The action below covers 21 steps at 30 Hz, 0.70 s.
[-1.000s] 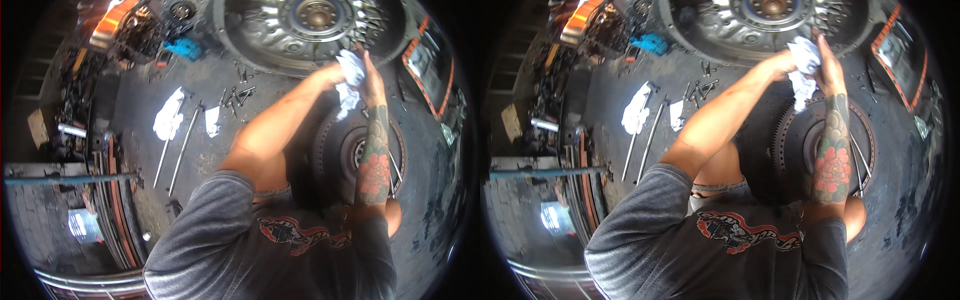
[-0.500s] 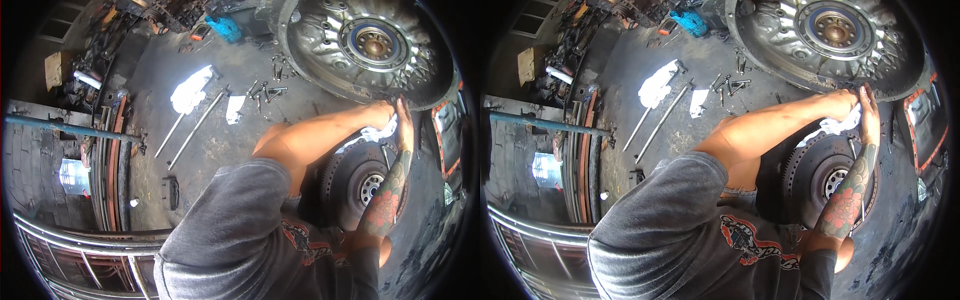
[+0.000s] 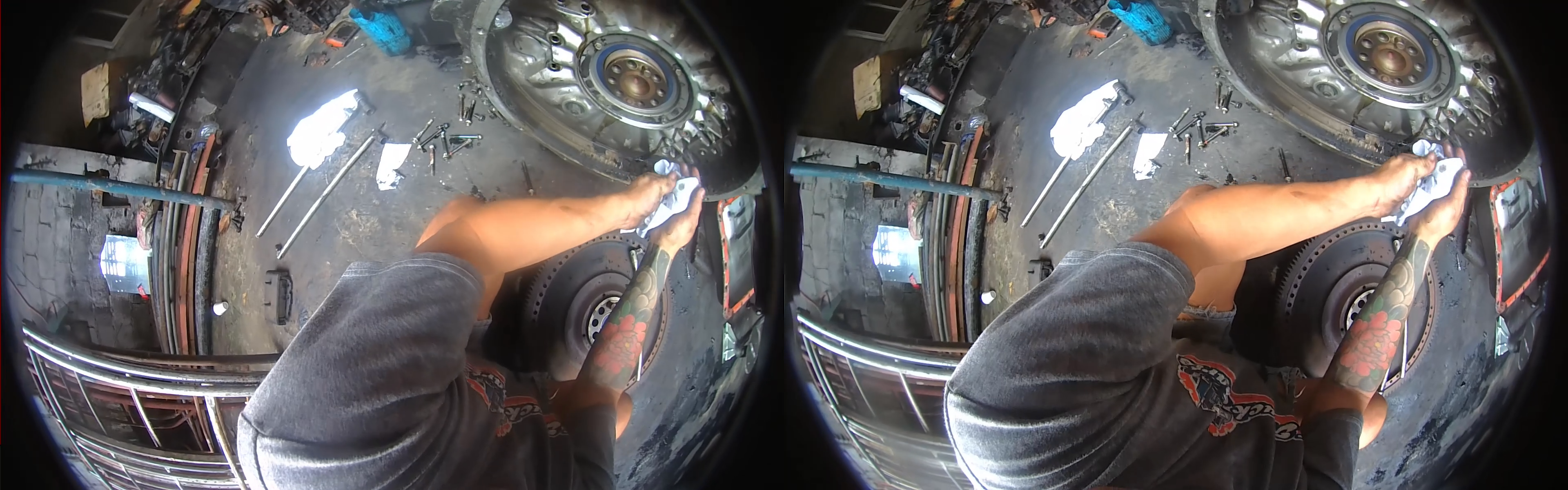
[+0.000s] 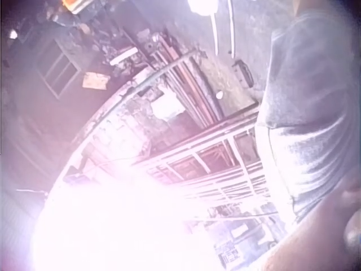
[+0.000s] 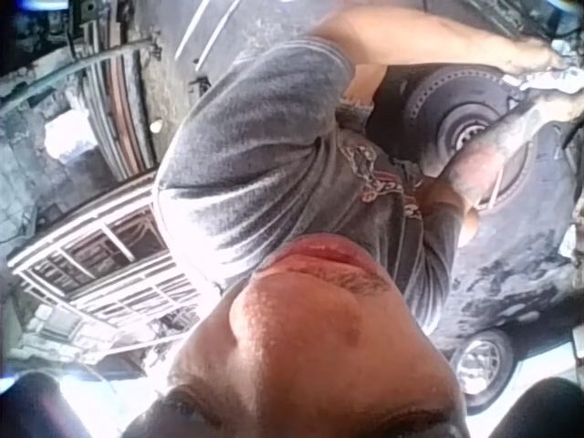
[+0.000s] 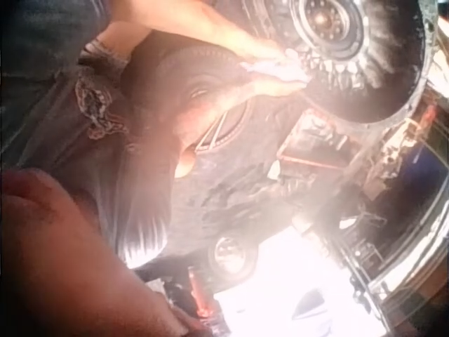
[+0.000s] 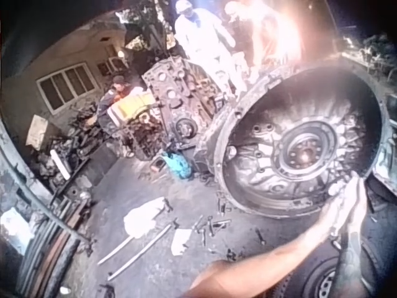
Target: Removing bolts from a vehicle flywheel using a wrench and a metal bar for leverage during engine disassembly.
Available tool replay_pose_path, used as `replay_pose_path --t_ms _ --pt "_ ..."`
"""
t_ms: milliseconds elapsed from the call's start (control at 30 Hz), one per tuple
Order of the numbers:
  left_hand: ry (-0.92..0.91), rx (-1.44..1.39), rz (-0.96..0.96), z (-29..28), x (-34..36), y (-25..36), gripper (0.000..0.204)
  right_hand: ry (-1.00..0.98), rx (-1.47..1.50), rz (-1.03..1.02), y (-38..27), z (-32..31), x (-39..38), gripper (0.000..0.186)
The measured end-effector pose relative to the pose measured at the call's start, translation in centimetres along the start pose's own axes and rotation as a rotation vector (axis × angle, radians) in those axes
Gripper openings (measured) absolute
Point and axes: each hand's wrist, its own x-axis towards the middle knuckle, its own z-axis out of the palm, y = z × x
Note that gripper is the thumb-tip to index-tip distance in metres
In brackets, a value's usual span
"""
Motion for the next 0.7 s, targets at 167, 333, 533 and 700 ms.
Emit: replay_pose_path --t_ms 167,333,533,700 --pt "0.235 0.060 0.404 -0.1 -0.1 0.4 0.062 -0.012 0.187 0.073 -0.8 3.6 -1.9 0.055" --pt "0.268 0.173 0.266 2.7 -3.6 2.2 0.050 0.033 0.173 0.160 -3.1 4.3 -5.1 0.057" --pt "0.768 0.083 0.131 3.5 -12.0 4.5 0.018 -0.319 -0.758 0.117 -6.1 9.1 -12.1 0.056" --pt "1.006 -0.251 -0.230 5.7 -18.9 9.7 0.028 -0.380 -0.732 0.382 -16.2 15.5 -14.8 0.066"
